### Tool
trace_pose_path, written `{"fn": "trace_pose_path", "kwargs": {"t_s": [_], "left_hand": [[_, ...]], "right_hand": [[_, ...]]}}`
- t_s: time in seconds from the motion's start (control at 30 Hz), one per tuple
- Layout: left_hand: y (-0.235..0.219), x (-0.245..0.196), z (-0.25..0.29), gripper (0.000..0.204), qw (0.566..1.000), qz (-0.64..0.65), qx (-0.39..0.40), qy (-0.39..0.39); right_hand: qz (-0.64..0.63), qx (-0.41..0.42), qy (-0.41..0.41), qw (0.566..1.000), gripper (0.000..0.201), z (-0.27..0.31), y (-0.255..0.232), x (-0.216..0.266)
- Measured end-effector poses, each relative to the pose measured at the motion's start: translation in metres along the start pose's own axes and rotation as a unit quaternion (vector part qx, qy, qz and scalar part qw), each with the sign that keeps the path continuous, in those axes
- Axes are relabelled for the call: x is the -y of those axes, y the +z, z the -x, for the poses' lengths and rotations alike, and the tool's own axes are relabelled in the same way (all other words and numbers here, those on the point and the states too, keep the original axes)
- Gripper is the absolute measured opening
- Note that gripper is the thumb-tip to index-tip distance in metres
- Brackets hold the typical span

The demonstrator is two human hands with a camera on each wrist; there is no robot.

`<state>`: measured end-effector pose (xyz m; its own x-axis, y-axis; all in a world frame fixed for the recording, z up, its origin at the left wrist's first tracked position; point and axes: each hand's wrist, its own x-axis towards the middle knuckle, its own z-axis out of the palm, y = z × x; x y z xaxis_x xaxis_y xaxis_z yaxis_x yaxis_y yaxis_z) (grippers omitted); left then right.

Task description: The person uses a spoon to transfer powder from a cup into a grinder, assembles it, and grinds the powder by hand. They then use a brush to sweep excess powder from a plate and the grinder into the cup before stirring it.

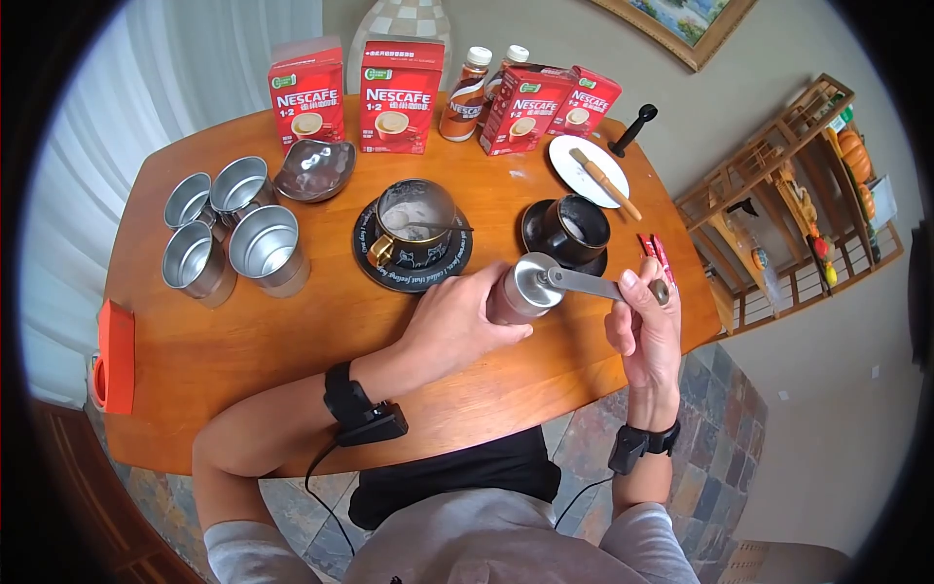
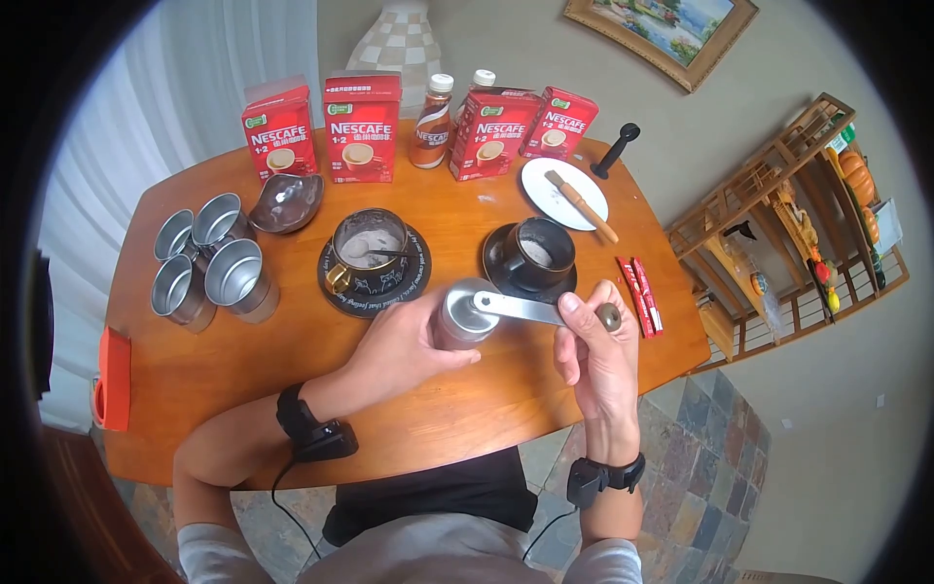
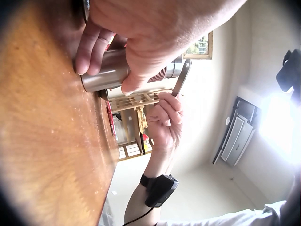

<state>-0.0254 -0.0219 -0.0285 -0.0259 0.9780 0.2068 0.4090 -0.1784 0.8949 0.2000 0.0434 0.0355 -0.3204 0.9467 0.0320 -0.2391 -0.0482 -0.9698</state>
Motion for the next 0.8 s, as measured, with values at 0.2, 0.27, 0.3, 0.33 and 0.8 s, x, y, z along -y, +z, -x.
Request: {"fn": "trace_pose_path", "kwargs": {"t_s": [0.2, 0.27, 0.3, 0.33, 0.8], "left_hand": [[0.001, 0.001, 0.0, 0.053, 1.0, 0.001, 0.003, -0.001], [0.0, 0.001, 0.0, 0.053, 1.0, 0.002, 0.005, -0.004], [0.0, 0.0, 0.0, 0.053, 1.0, -0.001, 0.004, -0.005], [0.0, -0.001, 0.0, 0.053, 1.0, -0.005, 0.003, -0.005], [0.0, -0.001, 0.0, 0.054, 1.0, 0.0, 0.001, -0.002]], "right_hand": [[0.007, 0.004, 0.029, 1.0, 0.03, -0.006, 0.001, -0.001], [0.025, 0.009, 0.021, 0.999, 0.03, -0.008, 0.004, 0.002], [0.033, 0.011, 0.016, 0.999, 0.03, -0.009, 0.005, 0.003], [0.034, 0.007, 0.012, 0.999, 0.03, -0.01, 0.004, 0.005], [0.009, -0.002, 0.02, 1.0, 0.029, -0.014, -0.003, 0.0]]}}
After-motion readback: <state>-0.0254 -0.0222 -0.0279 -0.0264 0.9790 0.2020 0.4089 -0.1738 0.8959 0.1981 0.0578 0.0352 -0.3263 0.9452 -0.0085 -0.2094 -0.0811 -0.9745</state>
